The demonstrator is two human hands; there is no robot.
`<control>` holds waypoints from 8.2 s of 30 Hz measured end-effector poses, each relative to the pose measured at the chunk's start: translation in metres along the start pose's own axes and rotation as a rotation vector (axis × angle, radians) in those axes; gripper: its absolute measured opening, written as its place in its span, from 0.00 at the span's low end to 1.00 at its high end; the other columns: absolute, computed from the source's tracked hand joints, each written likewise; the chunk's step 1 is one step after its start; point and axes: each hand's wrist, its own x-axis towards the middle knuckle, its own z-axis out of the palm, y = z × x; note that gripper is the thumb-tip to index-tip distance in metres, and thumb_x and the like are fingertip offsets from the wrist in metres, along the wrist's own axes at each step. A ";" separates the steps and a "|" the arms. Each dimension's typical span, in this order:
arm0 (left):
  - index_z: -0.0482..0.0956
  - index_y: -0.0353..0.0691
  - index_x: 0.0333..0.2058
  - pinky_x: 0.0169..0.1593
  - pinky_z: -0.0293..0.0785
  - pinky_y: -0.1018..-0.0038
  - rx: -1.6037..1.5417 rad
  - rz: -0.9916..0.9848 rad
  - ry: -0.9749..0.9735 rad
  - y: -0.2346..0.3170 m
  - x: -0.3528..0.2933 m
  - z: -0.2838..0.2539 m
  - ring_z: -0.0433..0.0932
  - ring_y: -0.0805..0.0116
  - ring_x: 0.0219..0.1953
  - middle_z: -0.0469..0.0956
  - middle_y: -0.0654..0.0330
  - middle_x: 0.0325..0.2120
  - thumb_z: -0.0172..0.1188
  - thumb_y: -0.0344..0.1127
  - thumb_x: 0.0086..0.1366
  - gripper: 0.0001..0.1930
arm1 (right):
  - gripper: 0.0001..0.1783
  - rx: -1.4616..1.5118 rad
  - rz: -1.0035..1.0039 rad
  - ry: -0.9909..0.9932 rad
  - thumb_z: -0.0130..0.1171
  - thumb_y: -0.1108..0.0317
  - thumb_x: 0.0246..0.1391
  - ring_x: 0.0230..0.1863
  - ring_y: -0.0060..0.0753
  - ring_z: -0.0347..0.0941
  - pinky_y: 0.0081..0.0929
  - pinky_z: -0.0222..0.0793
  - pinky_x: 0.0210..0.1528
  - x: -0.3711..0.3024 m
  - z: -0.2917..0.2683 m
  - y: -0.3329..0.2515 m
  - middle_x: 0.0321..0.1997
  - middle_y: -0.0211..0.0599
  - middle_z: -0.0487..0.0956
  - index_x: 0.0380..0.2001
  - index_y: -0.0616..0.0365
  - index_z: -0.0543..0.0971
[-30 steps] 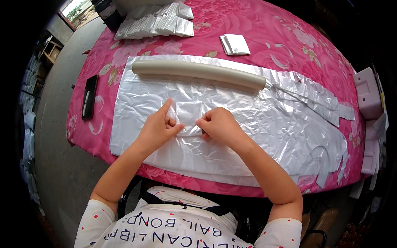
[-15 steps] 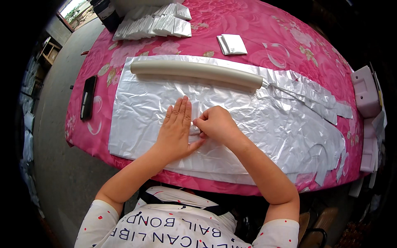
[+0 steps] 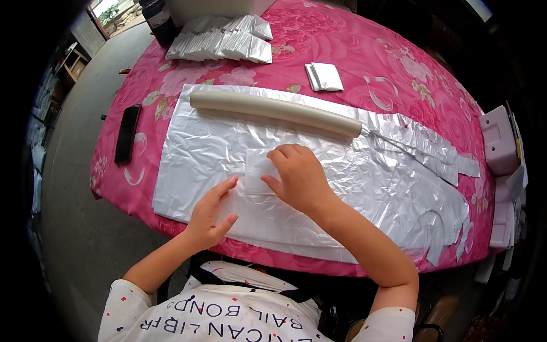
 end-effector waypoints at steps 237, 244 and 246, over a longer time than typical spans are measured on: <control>0.42 0.34 0.63 0.65 0.29 0.55 0.668 -0.123 0.159 -0.034 0.015 -0.052 0.36 0.51 0.67 0.39 0.47 0.65 0.36 0.60 0.65 0.39 | 0.32 0.926 -0.537 -0.378 0.41 0.47 0.59 0.63 0.53 0.55 0.38 0.52 0.62 -0.023 0.007 -0.082 0.57 0.52 0.66 0.55 0.66 0.65; 0.44 0.32 0.62 0.65 0.31 0.55 0.748 -0.171 0.222 -0.048 -0.050 -0.096 0.39 0.49 0.67 0.42 0.45 0.64 0.37 0.60 0.64 0.40 | 0.23 0.504 -0.477 0.009 0.51 0.58 0.54 0.57 0.47 0.64 0.38 0.59 0.57 0.020 0.007 -0.047 0.51 0.45 0.72 0.49 0.60 0.71; 0.44 0.32 0.62 0.65 0.31 0.55 0.721 -0.200 0.240 -0.044 -0.069 -0.104 0.39 0.48 0.66 0.43 0.44 0.64 0.37 0.59 0.64 0.39 | 0.26 0.287 -0.451 -0.071 0.50 0.55 0.54 0.63 0.45 0.56 0.41 0.52 0.62 0.021 0.018 -0.030 0.58 0.43 0.67 0.54 0.57 0.68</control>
